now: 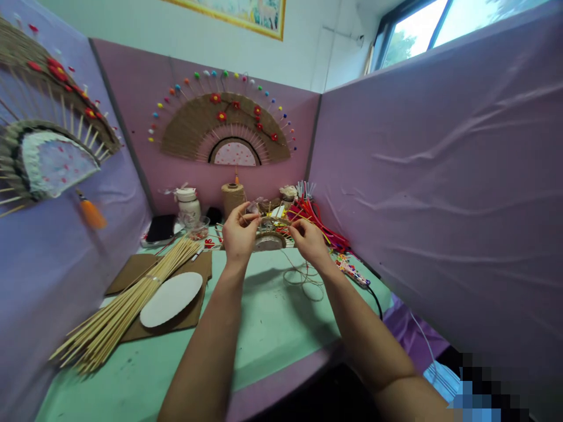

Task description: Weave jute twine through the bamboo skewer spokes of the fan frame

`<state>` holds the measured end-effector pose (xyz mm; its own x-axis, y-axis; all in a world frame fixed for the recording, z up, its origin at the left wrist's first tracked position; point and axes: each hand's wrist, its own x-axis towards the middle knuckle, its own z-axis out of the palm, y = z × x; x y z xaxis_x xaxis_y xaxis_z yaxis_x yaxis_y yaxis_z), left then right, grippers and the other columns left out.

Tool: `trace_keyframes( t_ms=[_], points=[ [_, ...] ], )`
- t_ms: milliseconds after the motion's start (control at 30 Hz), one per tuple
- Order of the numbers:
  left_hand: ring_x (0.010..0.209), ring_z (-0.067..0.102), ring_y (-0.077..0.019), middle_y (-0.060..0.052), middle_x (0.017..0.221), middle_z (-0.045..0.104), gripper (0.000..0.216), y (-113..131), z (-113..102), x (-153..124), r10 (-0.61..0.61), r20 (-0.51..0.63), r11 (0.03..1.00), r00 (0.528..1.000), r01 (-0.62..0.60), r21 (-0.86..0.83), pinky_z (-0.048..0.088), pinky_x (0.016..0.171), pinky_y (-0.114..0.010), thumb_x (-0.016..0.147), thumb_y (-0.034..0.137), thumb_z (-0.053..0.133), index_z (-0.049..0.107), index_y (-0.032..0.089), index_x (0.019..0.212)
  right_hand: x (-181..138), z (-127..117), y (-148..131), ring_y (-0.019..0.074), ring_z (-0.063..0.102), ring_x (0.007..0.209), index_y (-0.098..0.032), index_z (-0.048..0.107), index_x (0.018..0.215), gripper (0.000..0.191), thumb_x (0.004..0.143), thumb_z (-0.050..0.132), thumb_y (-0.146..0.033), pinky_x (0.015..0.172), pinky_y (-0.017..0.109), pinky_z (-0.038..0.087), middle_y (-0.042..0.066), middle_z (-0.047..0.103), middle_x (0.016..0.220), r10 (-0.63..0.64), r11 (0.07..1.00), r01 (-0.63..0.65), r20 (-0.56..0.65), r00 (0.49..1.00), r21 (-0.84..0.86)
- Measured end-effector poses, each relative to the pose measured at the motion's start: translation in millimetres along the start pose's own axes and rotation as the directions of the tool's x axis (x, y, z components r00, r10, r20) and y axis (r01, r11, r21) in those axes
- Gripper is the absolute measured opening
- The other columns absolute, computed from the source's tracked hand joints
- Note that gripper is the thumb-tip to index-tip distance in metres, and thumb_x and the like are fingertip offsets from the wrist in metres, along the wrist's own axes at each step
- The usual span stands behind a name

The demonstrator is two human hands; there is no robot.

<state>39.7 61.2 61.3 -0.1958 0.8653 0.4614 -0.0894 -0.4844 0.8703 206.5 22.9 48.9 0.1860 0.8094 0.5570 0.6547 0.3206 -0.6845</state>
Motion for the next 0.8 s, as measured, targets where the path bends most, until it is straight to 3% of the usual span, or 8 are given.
trace_keyframes(
  t_ms=[167,300,400,500,567,700,800],
  points=[
    [0.068,0.067,-0.0146,-0.004,0.078,0.073,0.052,-1,-3,4,-0.032,0.029,0.999,0.999,0.031,0.019,0.052,0.064,-0.025,0.065,0.017,0.071,0.059,0.014,0.116,-8,-3,8,0.0172,0.062,0.073,-0.017,0.064,0.086,0.020,0.082,0.056,-0.035,0.067,0.029,0.046,0.004,0.070,0.080,0.032,0.992,-0.047,0.126,0.992,0.121],
    [0.069,0.067,-0.0150,-0.004,0.079,0.073,0.049,0,0,1,-0.027,0.036,0.999,0.999,0.025,0.032,0.051,0.064,-0.025,0.066,0.019,0.071,0.060,0.015,0.114,-10,10,-2,0.0177,0.063,0.076,-0.017,0.063,0.089,0.030,0.075,0.066,-0.044,0.072,0.031,0.049,0.005,0.070,0.083,0.018,0.968,-0.029,0.047,0.999,0.249],
    [0.073,0.068,-0.0158,-0.004,0.080,0.073,0.048,0,3,-1,-0.020,0.036,0.999,0.999,0.019,0.029,0.053,0.068,-0.027,0.066,0.020,0.071,0.060,0.016,0.112,-10,24,-12,0.0148,0.058,0.063,-0.019,0.060,0.079,0.027,0.074,0.065,-0.044,0.059,0.027,0.047,0.001,0.065,0.070,0.078,0.916,-0.078,0.016,0.997,0.395],
    [0.073,0.068,-0.0161,-0.005,0.080,0.072,0.046,1,1,0,-0.011,0.013,1.000,1.000,0.011,0.018,0.053,0.065,-0.026,0.066,0.021,0.072,0.060,0.015,0.110,-10,33,-15,0.0102,0.043,0.044,-0.020,0.056,0.077,0.028,0.078,0.058,-0.048,0.042,0.023,0.035,-0.004,0.053,0.058,0.214,0.773,-0.195,0.041,0.976,0.603],
    [0.069,0.067,-0.0156,-0.005,0.079,0.072,0.046,1,-1,2,-0.016,-0.005,1.000,1.000,0.016,0.004,0.052,0.061,-0.025,0.065,0.022,0.072,0.059,0.015,0.109,-9,33,-13,0.0083,0.035,0.041,-0.019,0.055,0.079,0.028,0.078,0.057,-0.048,0.039,0.022,0.029,-0.007,0.047,0.055,0.274,0.721,-0.205,-0.001,0.962,0.662],
    [0.065,0.065,-0.0139,-0.004,0.078,0.071,0.045,2,-3,4,-0.046,-0.008,0.999,0.999,0.046,-0.009,0.052,0.060,-0.025,0.064,0.022,0.073,0.058,0.015,0.106,-7,24,-12,0.0096,0.041,0.048,-0.019,0.053,0.091,0.026,0.077,0.061,-0.039,0.048,0.022,0.034,-0.008,0.046,0.056,0.216,0.825,-0.067,-0.204,0.955,0.561],
    [0.064,0.065,-0.0135,-0.004,0.077,0.071,0.044,6,-2,2,-0.088,0.000,0.996,0.996,0.088,-0.030,0.052,0.060,-0.025,0.063,0.021,0.072,0.057,0.015,0.104,-6,18,-14,0.0116,0.045,0.053,-0.019,0.054,0.098,0.025,0.081,0.058,-0.036,0.054,0.023,0.036,-0.008,0.045,0.057,0.107,0.920,0.007,-0.267,0.958,0.391]
  ],
)
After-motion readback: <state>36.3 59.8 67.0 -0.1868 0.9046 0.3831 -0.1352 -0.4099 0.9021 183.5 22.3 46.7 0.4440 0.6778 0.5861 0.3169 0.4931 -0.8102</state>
